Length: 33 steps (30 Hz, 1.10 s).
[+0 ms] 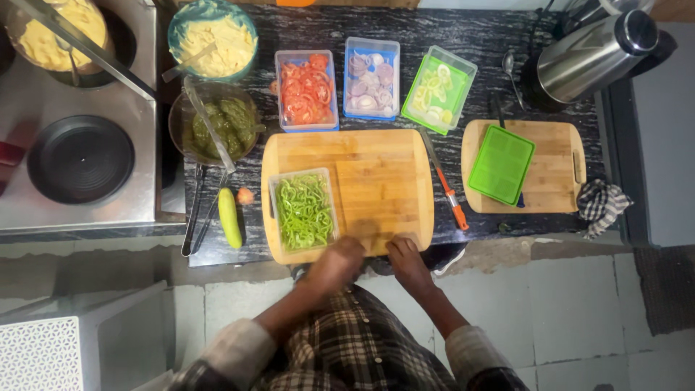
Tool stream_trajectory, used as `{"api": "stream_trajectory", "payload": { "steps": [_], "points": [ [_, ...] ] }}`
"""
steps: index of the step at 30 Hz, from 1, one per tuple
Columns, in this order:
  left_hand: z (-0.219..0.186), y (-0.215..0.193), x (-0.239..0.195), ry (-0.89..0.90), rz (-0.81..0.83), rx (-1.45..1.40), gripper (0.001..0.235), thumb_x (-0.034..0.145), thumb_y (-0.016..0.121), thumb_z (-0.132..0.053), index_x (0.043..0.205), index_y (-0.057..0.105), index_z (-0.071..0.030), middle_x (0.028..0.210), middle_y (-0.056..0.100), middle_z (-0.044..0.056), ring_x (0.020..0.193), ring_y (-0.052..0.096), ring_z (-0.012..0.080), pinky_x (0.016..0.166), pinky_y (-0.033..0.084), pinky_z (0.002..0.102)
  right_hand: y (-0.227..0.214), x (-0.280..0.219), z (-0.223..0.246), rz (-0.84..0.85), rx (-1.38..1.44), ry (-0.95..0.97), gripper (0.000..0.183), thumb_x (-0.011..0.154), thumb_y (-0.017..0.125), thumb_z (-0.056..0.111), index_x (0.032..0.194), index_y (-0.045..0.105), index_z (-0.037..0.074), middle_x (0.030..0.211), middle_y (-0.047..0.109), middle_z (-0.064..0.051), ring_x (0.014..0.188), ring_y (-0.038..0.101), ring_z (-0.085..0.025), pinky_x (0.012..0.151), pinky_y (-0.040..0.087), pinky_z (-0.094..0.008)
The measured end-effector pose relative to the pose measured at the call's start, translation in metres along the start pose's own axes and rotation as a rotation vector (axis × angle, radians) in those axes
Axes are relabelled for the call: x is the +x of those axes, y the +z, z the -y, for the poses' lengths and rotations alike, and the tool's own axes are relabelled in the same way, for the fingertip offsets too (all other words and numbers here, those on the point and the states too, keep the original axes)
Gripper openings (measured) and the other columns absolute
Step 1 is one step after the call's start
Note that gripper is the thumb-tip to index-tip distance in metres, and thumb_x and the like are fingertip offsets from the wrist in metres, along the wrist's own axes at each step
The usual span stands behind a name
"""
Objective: The person slices tomatoes on a wooden board using a knife, moves the slices into a container, and then handles shredded lettuce, transferring it from a container to the board and back.
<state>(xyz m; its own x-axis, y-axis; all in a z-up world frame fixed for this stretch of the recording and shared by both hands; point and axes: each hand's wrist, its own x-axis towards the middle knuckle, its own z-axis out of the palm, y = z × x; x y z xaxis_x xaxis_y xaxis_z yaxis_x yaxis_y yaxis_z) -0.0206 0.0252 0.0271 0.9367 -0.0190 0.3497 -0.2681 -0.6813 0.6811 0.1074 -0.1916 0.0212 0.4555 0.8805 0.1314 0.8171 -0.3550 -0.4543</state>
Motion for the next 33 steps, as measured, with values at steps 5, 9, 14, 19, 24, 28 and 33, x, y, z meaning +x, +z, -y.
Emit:
{"api": "stream_trajectory", "payload": {
  "steps": [5, 9, 14, 19, 24, 28, 33],
  "points": [
    [0.015, -0.084, -0.003, -0.447, -0.246, 0.083, 0.019, 0.08, 0.066, 0.008, 0.096, 0.071, 0.0, 0.103, 0.07, 0.02, 0.093, 0.066, 0.0346, 0.083, 0.057, 0.044, 0.002, 0.001, 0.003, 0.074, 0.038, 0.072, 0.033, 0.084, 0.061, -0.003, 0.117, 0.063, -0.002, 0.122, 0.059, -0.019, 0.12, 0.054, -0.038, 0.104, 0.046, -0.044],
    [0.02, -0.109, -0.005, -0.397, -0.255, 0.233, 0.022, 0.076, 0.067, 0.01, 0.096, 0.072, 0.001, 0.106, 0.069, 0.021, 0.098, 0.063, 0.0394, 0.087, 0.054, 0.047, 0.005, 0.01, 0.014, 0.065, 0.052, 0.019, 0.047, 0.08, 0.064, 0.0, 0.126, 0.058, -0.01, 0.128, 0.053, -0.026, 0.12, 0.049, -0.044, 0.104, 0.041, -0.048],
    [0.02, -0.088, 0.008, -0.468, -0.165, 0.236, 0.017, 0.08, 0.066, 0.01, 0.093, 0.071, 0.002, 0.104, 0.067, 0.02, 0.101, 0.062, 0.0375, 0.094, 0.053, 0.045, 0.005, 0.014, 0.005, 0.133, -0.027, -0.099, 0.04, 0.076, 0.06, -0.003, 0.116, 0.061, -0.005, 0.126, 0.055, -0.024, 0.123, 0.051, -0.043, 0.106, 0.042, -0.047],
    [0.019, -0.041, 0.027, -0.245, -0.124, 0.187, 0.036, 0.069, 0.064, 0.008, 0.105, 0.072, 0.005, 0.116, 0.068, 0.021, 0.111, 0.061, 0.0383, 0.101, 0.051, 0.042, 0.01, 0.007, -0.004, 0.279, -0.022, -0.138, 0.022, 0.077, 0.063, 0.0, 0.1, 0.062, -0.001, 0.11, 0.059, -0.019, 0.11, 0.055, -0.038, 0.098, 0.046, -0.045],
    [0.01, 0.019, 0.049, -0.017, 0.129, 0.367, 0.029, 0.078, 0.065, -0.003, 0.105, 0.074, 0.001, 0.126, 0.063, 0.022, 0.122, 0.055, 0.039, 0.111, 0.044, 0.047, 0.009, -0.016, -0.023, -0.098, 0.149, 0.069, 0.014, 0.084, 0.065, -0.004, 0.097, 0.065, 0.001, 0.101, 0.064, -0.017, 0.098, 0.062, -0.035, 0.087, 0.051, -0.041],
    [0.006, 0.064, 0.045, -0.382, 0.274, 0.314, 0.044, 0.082, 0.064, -0.011, 0.12, 0.064, 0.011, 0.136, 0.05, 0.03, 0.129, 0.044, 0.0437, 0.109, 0.039, 0.048, 0.0, -0.043, -0.052, -0.401, 0.633, 0.628, 0.009, 0.096, 0.072, 0.006, 0.1, 0.07, -0.001, 0.091, 0.067, -0.006, 0.075, 0.056, -0.013, 0.065, 0.046, -0.028],
    [0.003, 0.066, 0.023, -0.029, 0.447, 0.535, 0.044, 0.085, 0.064, -0.011, 0.122, 0.066, 0.012, 0.135, 0.054, 0.027, 0.129, 0.048, 0.0425, 0.114, 0.039, 0.048, -0.007, -0.061, -0.055, -0.406, 0.881, 0.912, 0.007, 0.095, 0.07, 0.007, 0.098, 0.07, 0.001, 0.08, 0.065, -0.001, 0.069, 0.057, -0.008, 0.061, 0.047, -0.023]
  ]
}}
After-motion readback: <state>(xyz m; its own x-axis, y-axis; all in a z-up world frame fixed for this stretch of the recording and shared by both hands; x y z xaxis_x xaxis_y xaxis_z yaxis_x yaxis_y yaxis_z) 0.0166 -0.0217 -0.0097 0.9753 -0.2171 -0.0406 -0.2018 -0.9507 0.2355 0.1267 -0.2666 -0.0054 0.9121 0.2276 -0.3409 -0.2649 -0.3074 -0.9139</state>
